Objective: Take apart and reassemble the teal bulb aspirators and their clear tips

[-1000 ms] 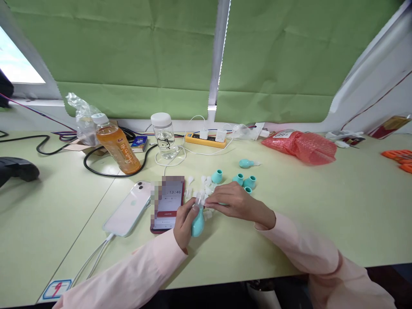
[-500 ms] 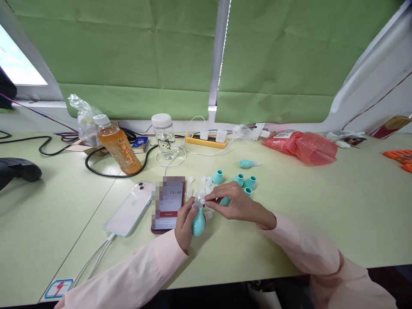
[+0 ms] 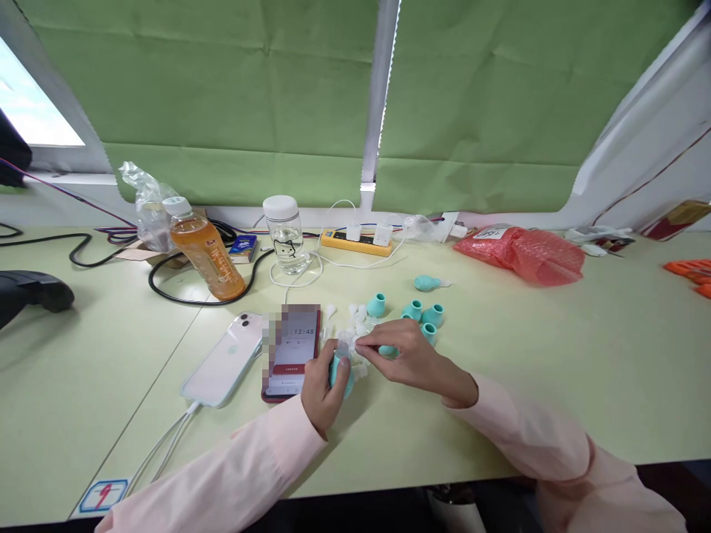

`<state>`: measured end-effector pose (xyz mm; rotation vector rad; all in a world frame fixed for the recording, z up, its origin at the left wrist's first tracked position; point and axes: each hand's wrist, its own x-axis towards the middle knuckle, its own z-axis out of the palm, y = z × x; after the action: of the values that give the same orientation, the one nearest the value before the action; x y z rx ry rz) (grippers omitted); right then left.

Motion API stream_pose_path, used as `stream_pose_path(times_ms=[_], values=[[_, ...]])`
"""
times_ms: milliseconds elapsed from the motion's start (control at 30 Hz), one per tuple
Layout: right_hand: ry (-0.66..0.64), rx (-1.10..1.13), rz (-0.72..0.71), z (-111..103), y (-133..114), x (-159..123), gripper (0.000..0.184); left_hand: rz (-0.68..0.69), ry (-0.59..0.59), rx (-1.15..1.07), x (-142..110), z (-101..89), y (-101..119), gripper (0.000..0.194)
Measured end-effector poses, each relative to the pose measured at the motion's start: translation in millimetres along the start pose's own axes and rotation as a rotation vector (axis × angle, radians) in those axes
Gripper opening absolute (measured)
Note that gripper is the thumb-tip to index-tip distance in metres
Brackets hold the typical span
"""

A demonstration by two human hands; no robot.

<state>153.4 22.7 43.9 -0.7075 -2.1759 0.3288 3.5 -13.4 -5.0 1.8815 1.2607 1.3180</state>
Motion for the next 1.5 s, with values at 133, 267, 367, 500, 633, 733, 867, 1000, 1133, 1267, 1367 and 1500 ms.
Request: stream_pose_path(times_ms=[133, 267, 367, 500, 633, 733, 867, 1000, 1133, 1267, 1367, 1500], values=[[0.037, -0.079, -0.086, 4.2, 0.3, -2.3, 0.012, 0.011, 0.009, 0.058, 0.7, 0.5, -1.1, 0.016], [0.058, -0.093, -0.078, 5.5, -1.2, -1.6, 0.011, -0.019, 0.018, 0.014, 1.2, 1.5, -1.2, 0.016], [0.071, -0.063, -0.058, 6.0, -2.2, -1.1, 0.009, -0.055, 0.020, -0.058, 1.2, 2.7, -1.0, 0.017], [0.086, -0.005, -0.031, 6.1, -3.6, -0.5, 0.007, -0.118, 0.022, -0.143, 2.1, 3.9, -0.6, 0.021], [0.094, 0.021, -0.019, 6.0, -5.1, 0.5, 0.008, -0.140, 0.045, -0.186, 3.8, 4.7, -0.8, 0.022], [0.099, 0.021, -0.024, 6.8, -4.7, 0.6, 0.008, -0.151, 0.048, -0.192, 4.2, 5.0, -0.6, 0.021], [0.116, 0.030, -0.021, 10.4, -4.7, -1.2, 0.007, -0.176, 0.038, -0.173, 5.9, 4.6, -0.6, 0.022], [0.108, 0.046, -0.028, 11.3, -7.2, -3.1, 0.008, -0.238, 0.070, -0.153, 10.0, 3.4, -3.0, 0.022], [0.053, -0.025, 0.048, 0.1, 0.0, 1.5, 0.009, -0.269, 0.079, -0.239, 10.0, 1.9, -2.8, 0.023], [-0.160, -0.190, 0.212, -10.3, 20.0, 9.4, 0.013, -0.300, 0.052, -0.346, 7.5, 1.6, 0.6, 0.024], [-0.274, -0.305, 0.248, -9.1, 32.2, 11.4, 0.014, -0.313, 0.064, -0.370, 7.4, 1.7, 1.2, 0.024], [-0.330, -0.395, 0.222, -3.9, 39.9, 8.3, 0.016, -0.311, 0.033, -0.352, 8.6, 1.7, 1.8, 0.023]])
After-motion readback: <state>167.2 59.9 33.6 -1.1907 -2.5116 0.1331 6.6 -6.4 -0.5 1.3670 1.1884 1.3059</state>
